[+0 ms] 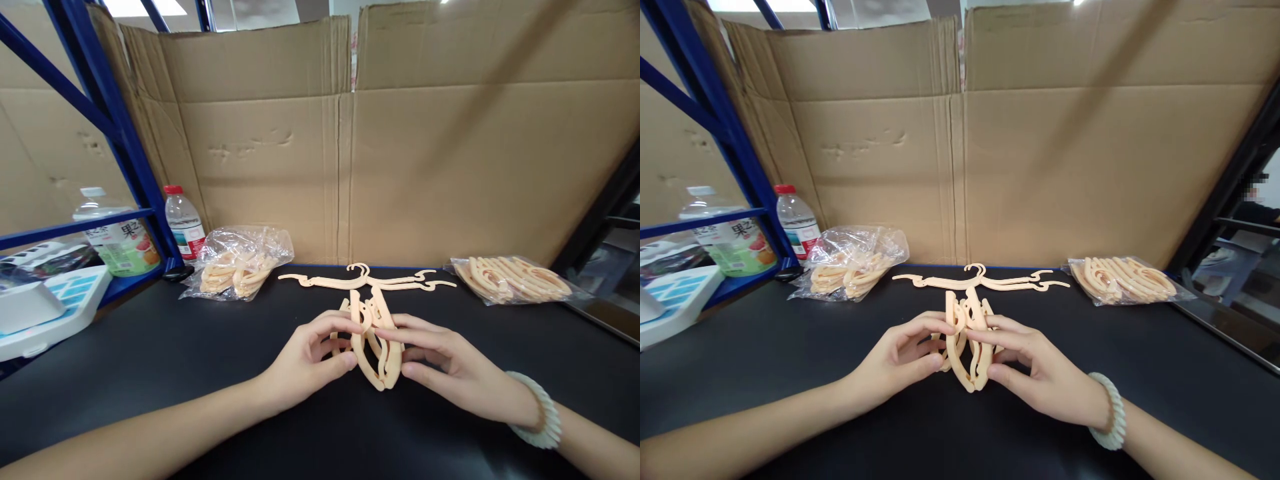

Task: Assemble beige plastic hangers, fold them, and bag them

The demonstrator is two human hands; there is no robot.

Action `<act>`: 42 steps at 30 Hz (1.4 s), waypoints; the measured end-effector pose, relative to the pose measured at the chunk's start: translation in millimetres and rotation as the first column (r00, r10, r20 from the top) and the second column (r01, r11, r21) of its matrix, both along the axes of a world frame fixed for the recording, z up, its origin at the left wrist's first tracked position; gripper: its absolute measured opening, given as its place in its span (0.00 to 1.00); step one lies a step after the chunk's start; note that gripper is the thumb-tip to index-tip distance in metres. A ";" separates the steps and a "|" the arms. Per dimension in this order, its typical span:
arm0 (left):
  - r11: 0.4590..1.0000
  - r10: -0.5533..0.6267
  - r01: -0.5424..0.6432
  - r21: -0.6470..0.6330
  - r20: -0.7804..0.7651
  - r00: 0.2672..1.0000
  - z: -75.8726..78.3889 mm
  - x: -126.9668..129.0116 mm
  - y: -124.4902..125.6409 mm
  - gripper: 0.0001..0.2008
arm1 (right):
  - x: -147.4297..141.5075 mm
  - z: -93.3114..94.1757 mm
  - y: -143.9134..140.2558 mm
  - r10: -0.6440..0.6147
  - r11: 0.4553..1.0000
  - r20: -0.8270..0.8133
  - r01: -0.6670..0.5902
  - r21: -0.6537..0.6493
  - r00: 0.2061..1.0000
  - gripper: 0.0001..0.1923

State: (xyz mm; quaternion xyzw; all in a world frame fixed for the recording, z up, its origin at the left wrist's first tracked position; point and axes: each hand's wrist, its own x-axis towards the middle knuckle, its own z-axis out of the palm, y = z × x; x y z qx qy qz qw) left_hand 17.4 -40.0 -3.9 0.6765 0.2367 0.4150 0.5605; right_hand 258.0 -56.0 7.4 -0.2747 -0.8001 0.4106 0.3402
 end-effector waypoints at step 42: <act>0.737 0.235 0.177 0.652 -0.493 0.838 9.6 -5.6 -14.4 0.21 | 47.4 1.7 37.0 -0.430 0.878 0.342 0.475 -0.059 0.836 0.24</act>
